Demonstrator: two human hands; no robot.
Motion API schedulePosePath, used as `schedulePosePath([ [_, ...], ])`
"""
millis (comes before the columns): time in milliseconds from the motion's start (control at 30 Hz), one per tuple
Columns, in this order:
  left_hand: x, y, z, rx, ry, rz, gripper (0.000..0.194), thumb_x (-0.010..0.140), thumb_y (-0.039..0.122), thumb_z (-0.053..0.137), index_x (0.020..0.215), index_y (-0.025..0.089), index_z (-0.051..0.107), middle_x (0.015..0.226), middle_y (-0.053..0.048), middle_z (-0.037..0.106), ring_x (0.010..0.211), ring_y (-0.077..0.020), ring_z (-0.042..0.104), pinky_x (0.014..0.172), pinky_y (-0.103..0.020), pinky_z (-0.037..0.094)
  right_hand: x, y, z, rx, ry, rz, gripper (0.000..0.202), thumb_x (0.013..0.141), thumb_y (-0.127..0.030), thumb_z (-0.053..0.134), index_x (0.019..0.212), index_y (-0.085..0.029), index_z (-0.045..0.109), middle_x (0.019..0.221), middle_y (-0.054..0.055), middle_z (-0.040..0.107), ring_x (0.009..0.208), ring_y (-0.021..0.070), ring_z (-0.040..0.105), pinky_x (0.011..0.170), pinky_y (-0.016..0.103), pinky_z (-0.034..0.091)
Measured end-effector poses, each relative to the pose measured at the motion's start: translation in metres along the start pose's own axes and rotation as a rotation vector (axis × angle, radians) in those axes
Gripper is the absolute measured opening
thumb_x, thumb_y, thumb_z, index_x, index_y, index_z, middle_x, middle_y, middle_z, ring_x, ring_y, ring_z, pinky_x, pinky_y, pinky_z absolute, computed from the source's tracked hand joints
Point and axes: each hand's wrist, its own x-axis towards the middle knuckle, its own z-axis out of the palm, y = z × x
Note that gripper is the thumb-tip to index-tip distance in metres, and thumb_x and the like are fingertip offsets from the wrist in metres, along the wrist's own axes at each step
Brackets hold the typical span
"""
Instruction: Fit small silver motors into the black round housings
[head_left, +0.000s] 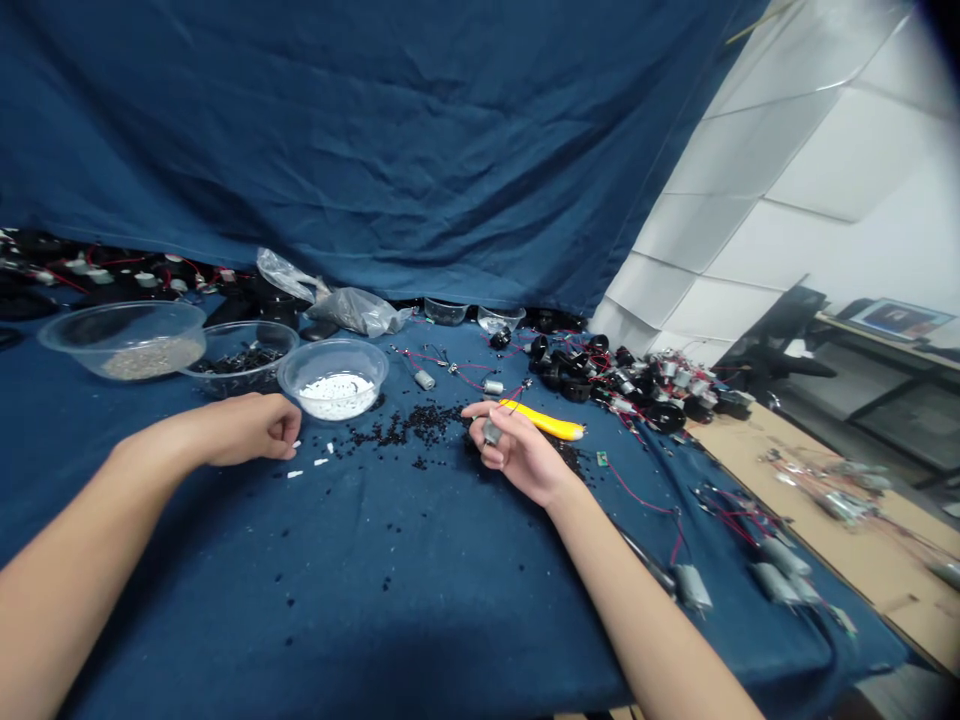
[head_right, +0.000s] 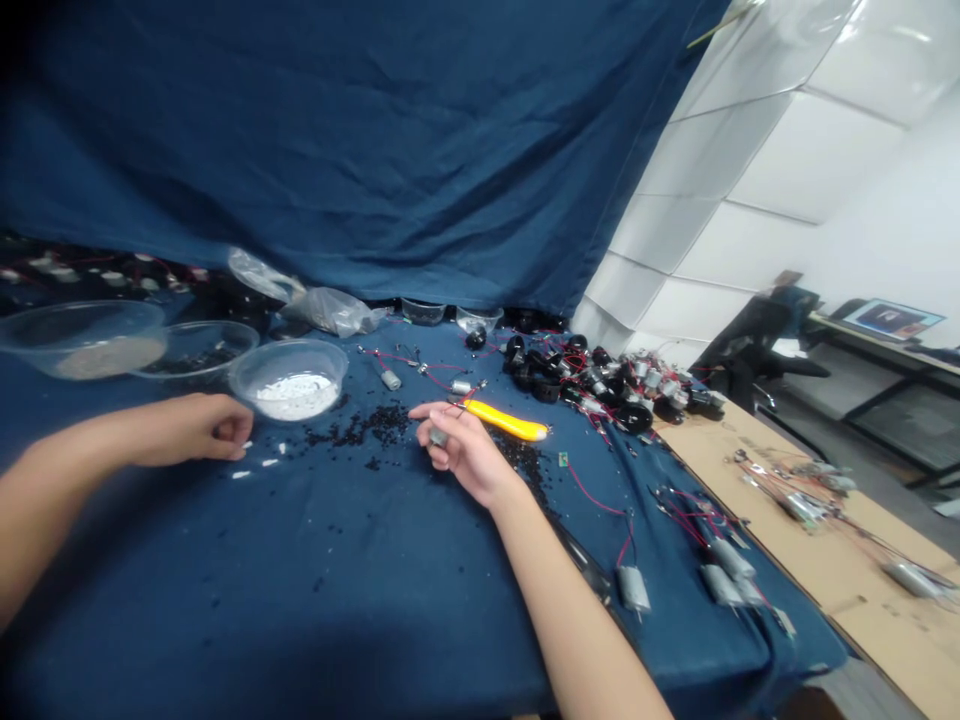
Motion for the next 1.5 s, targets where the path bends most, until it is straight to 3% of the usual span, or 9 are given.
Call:
schedulePosePath([
  [367,0.002,0.011,0.001,0.036,0.076,0.004,0.024,0.094,0.037,0.055,0.096,0.013,0.06,0.083,-0.002,0.061,0.072,-0.0152,0.059,0.07,-0.033,0.05,0.0,0.0,0.0,-0.025,-0.002,0.008,0.029,0.084,-0.04,0.066,0.102,-0.017,0.068,0.073,-0.001,0.054,0.049,0.0052,0.036,0.045,0.021,0.022],
  [700,0.004,0.008,0.002,-0.015,0.003,0.056,0.024,0.093,0.036,0.058,0.087,0.013,0.061,0.079,-0.001,0.061,0.072,-0.0147,0.059,0.07,-0.032,0.051,0.0,0.0,0.0,-0.08,-0.025,0.007,0.03,0.083,-0.04,0.067,0.103,-0.017,0.068,0.076,0.0,0.055,0.05,0.0056,0.04,0.046,0.021,0.025],
  [867,0.001,0.013,0.002,-0.117,-0.003,0.094,0.025,0.091,0.035,0.06,0.078,0.013,0.06,0.07,0.001,0.058,0.065,-0.0135,0.056,0.065,-0.03,0.047,-0.001,0.001,0.0,-0.114,-0.043,0.024,0.029,0.084,-0.04,0.067,0.103,-0.017,0.068,0.076,0.0,0.057,0.05,0.0053,0.041,0.046,0.021,0.025],
  [1000,-0.01,0.023,-0.006,-0.321,0.006,0.25,0.025,0.084,0.038,0.059,0.071,0.016,0.06,0.068,0.001,0.058,0.063,-0.0122,0.051,0.061,-0.025,0.043,-0.002,0.001,0.002,-0.133,-0.053,0.029,0.029,0.084,-0.041,0.066,0.103,-0.018,0.068,0.076,0.0,0.057,0.05,0.0051,0.041,0.046,0.02,0.027],
  [1100,-0.014,0.031,-0.012,-0.473,0.167,0.299,0.034,0.081,0.052,0.055,0.073,0.019,0.06,0.063,0.002,0.055,0.058,-0.012,0.047,0.053,-0.023,0.039,-0.002,0.001,0.004,-0.151,-0.066,0.041,0.031,0.084,-0.041,0.067,0.103,-0.017,0.068,0.076,0.0,0.058,0.05,0.0053,0.042,0.046,0.02,0.028],
  [1267,0.002,0.035,-0.007,-0.556,0.774,0.095,0.037,0.082,0.049,0.049,0.094,0.017,0.063,0.079,-0.005,0.063,0.07,-0.0169,0.055,0.064,-0.028,0.041,-0.002,0.001,0.005,-0.184,-0.064,0.05,0.03,0.082,-0.038,0.069,0.103,-0.016,0.068,0.075,0.0,0.059,0.05,0.0052,0.042,0.046,0.019,0.029],
  [1333,0.004,0.037,-0.003,-0.521,0.931,0.043,0.037,0.082,0.045,0.05,0.1,0.016,0.064,0.088,-0.007,0.066,0.079,-0.0192,0.057,0.072,-0.031,0.041,-0.002,0.001,0.005,-0.189,-0.057,0.045,0.029,0.083,-0.038,0.068,0.103,-0.017,0.068,0.074,0.0,0.059,0.05,0.0051,0.042,0.046,0.019,0.029],
  [1400,0.002,0.041,0.0,-0.488,0.95,0.063,0.037,0.084,0.045,0.05,0.1,0.016,0.065,0.086,-0.006,0.067,0.077,-0.0184,0.058,0.072,-0.03,0.041,-0.002,0.001,0.005,-0.194,-0.056,0.046,0.028,0.083,-0.038,0.068,0.102,-0.017,0.068,0.074,-0.001,0.059,0.05,0.0051,0.041,0.046,0.019,0.029],
  [1500,-0.005,0.049,0.001,-0.432,0.812,0.155,0.037,0.085,0.047,0.049,0.094,0.016,0.066,0.075,-0.003,0.065,0.067,-0.0154,0.056,0.065,-0.027,0.042,-0.001,0.001,0.005,-0.206,-0.062,0.052,0.029,0.083,-0.039,0.067,0.102,-0.017,0.068,0.075,0.0,0.059,0.05,0.0053,0.042,0.046,0.019,0.029],
])
